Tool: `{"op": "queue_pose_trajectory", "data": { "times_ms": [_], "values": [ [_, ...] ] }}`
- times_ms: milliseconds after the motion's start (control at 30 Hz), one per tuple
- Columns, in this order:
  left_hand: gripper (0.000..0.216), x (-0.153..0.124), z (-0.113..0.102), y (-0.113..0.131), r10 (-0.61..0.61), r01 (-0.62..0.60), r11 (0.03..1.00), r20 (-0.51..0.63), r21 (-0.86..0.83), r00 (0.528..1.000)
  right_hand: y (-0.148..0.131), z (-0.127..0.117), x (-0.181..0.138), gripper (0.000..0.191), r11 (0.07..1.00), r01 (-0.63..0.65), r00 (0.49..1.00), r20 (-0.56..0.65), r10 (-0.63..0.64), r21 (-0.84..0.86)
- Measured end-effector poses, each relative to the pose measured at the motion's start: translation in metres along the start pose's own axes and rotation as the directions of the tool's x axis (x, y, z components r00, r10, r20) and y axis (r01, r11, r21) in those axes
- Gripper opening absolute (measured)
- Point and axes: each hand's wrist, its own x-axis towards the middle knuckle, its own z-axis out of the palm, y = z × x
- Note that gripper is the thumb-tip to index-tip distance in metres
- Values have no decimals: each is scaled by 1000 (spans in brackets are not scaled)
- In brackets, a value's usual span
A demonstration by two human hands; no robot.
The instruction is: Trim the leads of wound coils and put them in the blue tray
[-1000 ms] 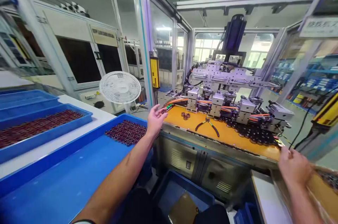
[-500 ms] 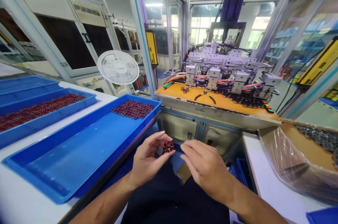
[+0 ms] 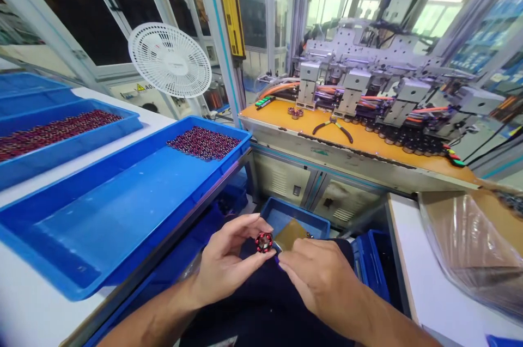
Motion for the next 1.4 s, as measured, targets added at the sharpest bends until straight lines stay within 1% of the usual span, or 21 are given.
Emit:
{"op": "queue_pose_trajectory", "data": {
  "times_ms": [67, 167, 233, 267, 300, 333, 400, 433, 467, 500, 533, 600, 733, 800, 900, 967, 1067, 1167, 1267, 1333, 1400],
  "values": [
    [67, 0, 0, -4, -58, 57, 997, -10, -44, 998, -1, 4, -7, 23, 998, -28, 999, 21, 27, 54],
    [67, 3, -2, -8, -144, 142, 983, -8, -113, 990, -4, 7, -13, 23, 978, -52, 997, 61, 41, 201],
    [66, 4, -2, -9, -160, 159, 979, 2, -129, 987, -2, 8, -12, 15, 936, -112, 992, 93, 85, 333],
    [66, 5, -1, -9, -156, 156, 979, 6, -130, 988, 1, 9, -9, 8, 900, -171, 985, 95, 145, 400],
    [67, 5, 0, -9, -149, 149, 980, 7, -131, 989, 3, 10, -6, 6, 848, -247, 968, 91, 232, 469],
    [67, 5, 2, -9, -141, 141, 981, 11, -135, 990, 6, 11, -2, 12, 775, -327, 938, 85, 336, 541],
    [70, 5, 6, -8, -121, 124, 979, 27, -160, 992, 11, 16, 7, 19, 585, -431, 847, 84, 525, 687],
    [71, 5, 7, -8, -107, 112, 979, 35, -173, 994, 12, 20, 10, 21, 487, -452, 806, 108, 582, 747],
    [72, 5, 9, -8, -95, 102, 977, 43, -186, 995, 12, 25, 13, 23, 398, -456, 781, 143, 608, 796],
    [72, 5, 10, -8, -84, 93, 975, 50, -200, 995, 12, 30, 14, 26, 329, -444, 771, 168, 615, 834],
    [73, 4, 10, -8, -80, 89, 972, 53, -216, 995, 10, 36, 13, 28, 281, -424, 766, 176, 619, 861],
    [74, 3, 8, -9, -105, 115, 960, 50, -255, 993, 7, 47, 8, 33, 231, -385, 754, 160, 637, 894],
    [73, -2, 2, -10, -170, 174, 939, 37, -297, 985, 4, 55, -7, 32, 206, -386, 732, 163, 661, 899],
    [73, -4, 2, -9, -152, 163, 947, 59, -275, 987, 4, 52, -7, 26, 201, -395, 739, 180, 650, 896],
    [72, -4, 5, -7, -131, 152, 950, 94, -274, 987, 4, 48, -2, 25, 169, -385, 745, 197, 637, 907],
    [69, -4, 6, -7, -178, 207, 911, 112, -356, 978, 2, 51, -1, 31, 139, -371, 723, 192, 663, 918],
    [50, -1, 4, -9, -312, 362, 784, 184, -504, 932, 1, 57, -6, 38, 125, -367, 694, 182, 697, 922],
    [34, 2, 0, -12, -373, 457, 683, 266, -569, 889, 3, 53, -10, 32, 184, -374, 730, 166, 664, 909],
    [40, 4, 0, -13, -370, 482, 637, 309, -602, 876, 6, 37, -3, 29, 293, -414, 764, 154, 627, 862],
    [44, 4, 2, -13, -373, 489, 628, 318, -605, 872, 6, 27, 5, 31, 358, -471, 767, 175, 617, 806],
    [39, 5, 5, -13, -396, 513, 617, 329, -596, 857, 6, 21, 13, 33, 389, -519, 761, 204, 615, 761]
  ]
}}
